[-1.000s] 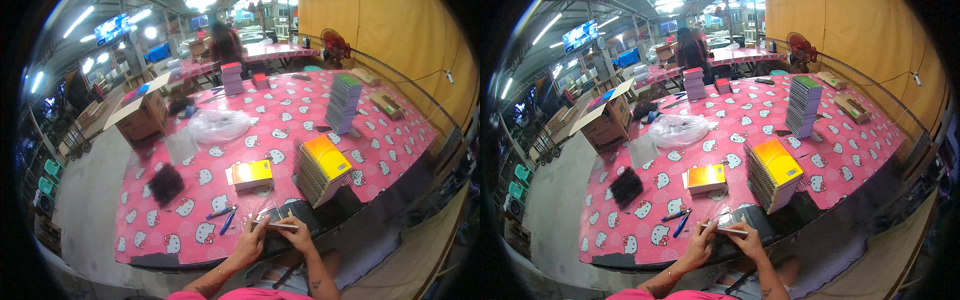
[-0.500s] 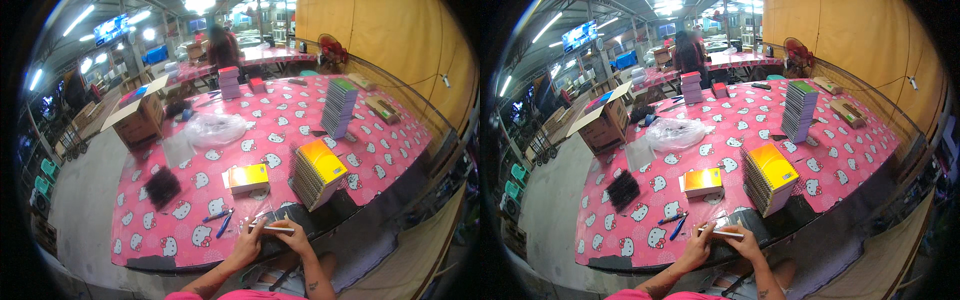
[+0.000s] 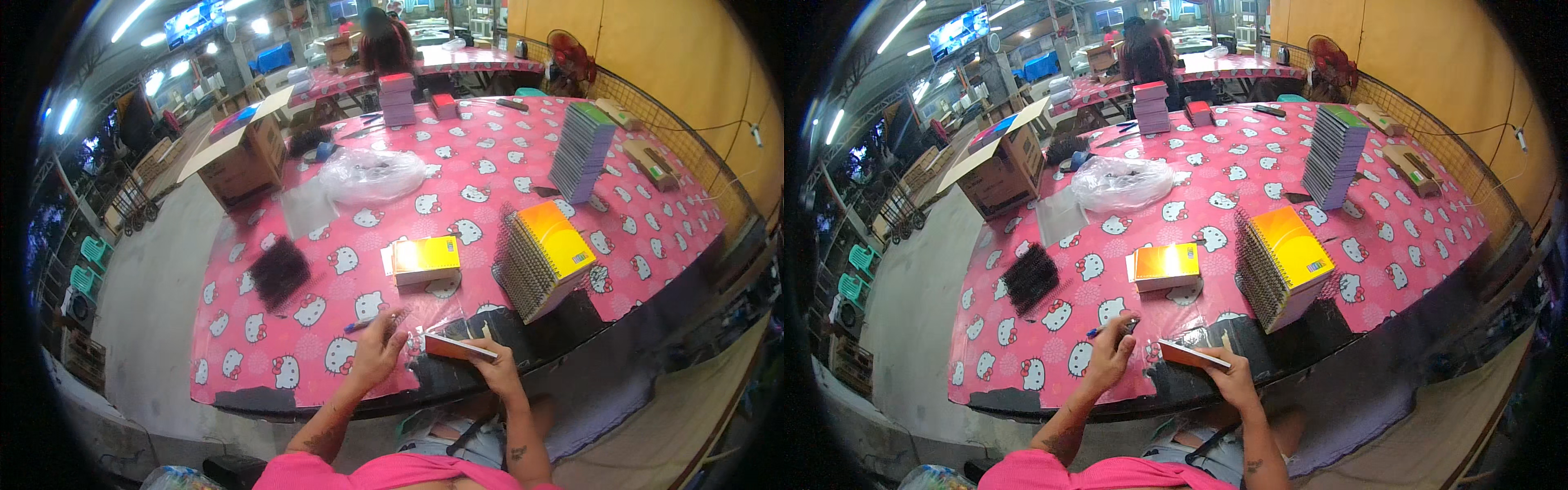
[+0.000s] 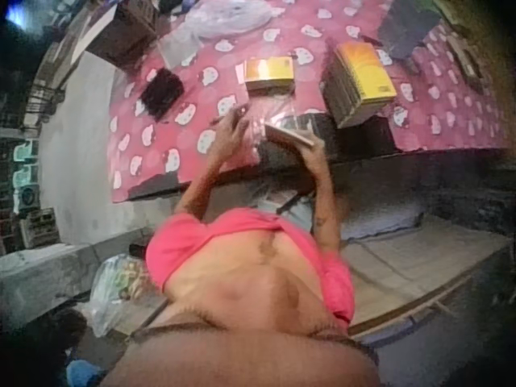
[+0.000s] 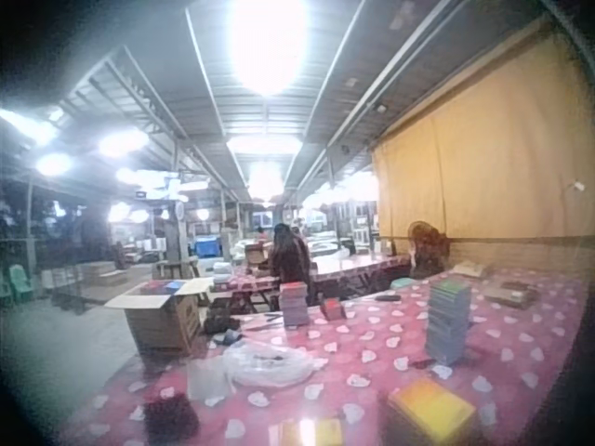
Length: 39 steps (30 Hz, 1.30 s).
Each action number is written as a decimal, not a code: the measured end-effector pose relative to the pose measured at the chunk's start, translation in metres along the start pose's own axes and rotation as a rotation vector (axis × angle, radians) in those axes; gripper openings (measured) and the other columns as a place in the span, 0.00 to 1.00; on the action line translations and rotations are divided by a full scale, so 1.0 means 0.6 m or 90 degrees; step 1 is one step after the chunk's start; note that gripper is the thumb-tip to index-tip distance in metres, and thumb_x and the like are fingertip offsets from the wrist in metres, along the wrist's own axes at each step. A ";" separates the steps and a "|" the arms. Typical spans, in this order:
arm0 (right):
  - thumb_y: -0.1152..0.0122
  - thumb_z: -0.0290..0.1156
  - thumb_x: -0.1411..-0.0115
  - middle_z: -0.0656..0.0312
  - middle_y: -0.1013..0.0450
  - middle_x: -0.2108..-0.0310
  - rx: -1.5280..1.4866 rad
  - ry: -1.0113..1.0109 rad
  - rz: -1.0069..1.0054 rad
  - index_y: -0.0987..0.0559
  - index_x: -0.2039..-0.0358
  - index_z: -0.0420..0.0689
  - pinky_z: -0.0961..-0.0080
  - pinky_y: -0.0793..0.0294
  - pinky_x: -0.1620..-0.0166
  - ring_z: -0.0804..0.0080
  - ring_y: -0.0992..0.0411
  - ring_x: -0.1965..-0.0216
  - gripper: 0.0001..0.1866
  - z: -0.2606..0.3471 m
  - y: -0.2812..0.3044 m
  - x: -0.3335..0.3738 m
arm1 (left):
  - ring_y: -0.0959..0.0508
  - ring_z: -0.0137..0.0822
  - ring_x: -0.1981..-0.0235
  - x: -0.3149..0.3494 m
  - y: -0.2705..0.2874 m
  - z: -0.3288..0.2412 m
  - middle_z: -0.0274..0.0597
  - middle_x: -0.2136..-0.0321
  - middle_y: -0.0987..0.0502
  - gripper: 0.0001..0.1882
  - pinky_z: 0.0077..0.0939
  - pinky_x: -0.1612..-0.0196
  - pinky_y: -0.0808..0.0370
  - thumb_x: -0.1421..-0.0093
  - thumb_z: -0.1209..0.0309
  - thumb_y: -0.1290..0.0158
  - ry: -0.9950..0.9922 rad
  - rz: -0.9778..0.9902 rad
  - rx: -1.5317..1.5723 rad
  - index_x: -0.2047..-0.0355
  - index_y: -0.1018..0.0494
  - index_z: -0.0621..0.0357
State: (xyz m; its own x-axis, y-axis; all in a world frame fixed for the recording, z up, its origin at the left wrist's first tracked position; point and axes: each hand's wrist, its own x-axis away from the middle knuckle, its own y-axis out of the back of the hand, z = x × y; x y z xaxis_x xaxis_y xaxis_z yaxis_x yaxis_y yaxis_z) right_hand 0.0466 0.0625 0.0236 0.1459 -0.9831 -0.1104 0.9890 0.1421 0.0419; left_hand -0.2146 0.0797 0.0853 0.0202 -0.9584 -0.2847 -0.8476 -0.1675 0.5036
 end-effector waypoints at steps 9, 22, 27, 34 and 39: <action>0.36 0.25 0.36 0.63 0.18 0.61 -0.008 0.010 -0.003 0.17 0.53 0.38 0.81 0.27 0.54 0.83 0.26 0.60 0.11 0.001 -0.002 -0.001 | 0.23 0.36 0.74 0.022 -0.029 0.021 0.42 0.73 0.24 0.12 0.29 0.71 0.27 0.38 0.73 0.41 -0.189 0.048 -0.084 0.54 0.20 0.59; 0.35 0.24 0.38 0.62 0.18 0.61 -0.002 -0.013 -0.010 0.18 0.53 0.38 0.80 0.26 0.53 0.82 0.25 0.60 0.12 -0.002 -0.004 0.001 | 0.22 0.38 0.71 0.023 -0.040 0.035 0.43 0.69 0.24 0.10 0.30 0.69 0.26 0.40 0.74 0.39 -0.225 -0.034 -0.089 0.57 0.19 0.59; 0.35 0.22 0.38 0.63 0.18 0.62 -0.036 0.011 -0.004 0.18 0.53 0.38 0.80 0.26 0.54 0.81 0.25 0.60 0.13 -0.013 0.001 0.002 | 0.21 0.45 0.67 0.008 -0.030 0.014 0.46 0.67 0.23 0.15 0.39 0.64 0.25 0.40 0.71 0.39 -0.154 0.072 -0.035 0.52 0.23 0.56; 0.37 0.19 0.39 0.65 0.19 0.58 -0.004 -0.003 0.033 0.17 0.53 0.39 0.81 0.28 0.49 0.81 0.26 0.57 0.13 -0.025 0.007 0.002 | 0.22 0.52 0.64 -0.013 -0.022 0.019 0.47 0.63 0.25 0.13 0.42 0.61 0.26 0.37 0.67 0.42 -0.228 0.226 -0.086 0.53 0.23 0.54; 0.36 0.19 0.39 0.65 0.19 0.58 -0.024 0.010 0.027 0.17 0.53 0.39 0.80 0.28 0.48 0.80 0.25 0.57 0.13 -0.021 0.005 0.003 | 0.21 0.47 0.62 -0.029 -0.014 0.007 0.44 0.63 0.23 0.11 0.40 0.60 0.24 0.39 0.69 0.39 -0.303 0.206 -0.123 0.57 0.23 0.54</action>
State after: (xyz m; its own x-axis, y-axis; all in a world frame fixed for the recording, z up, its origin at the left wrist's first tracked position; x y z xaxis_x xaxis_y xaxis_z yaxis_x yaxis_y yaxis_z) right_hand 0.0499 0.0623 0.0112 0.1877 -0.9742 -0.1252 0.9821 0.1879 0.0101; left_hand -0.2098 0.0986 0.0825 -0.4999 -0.7662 -0.4037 -0.6587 0.0337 0.7516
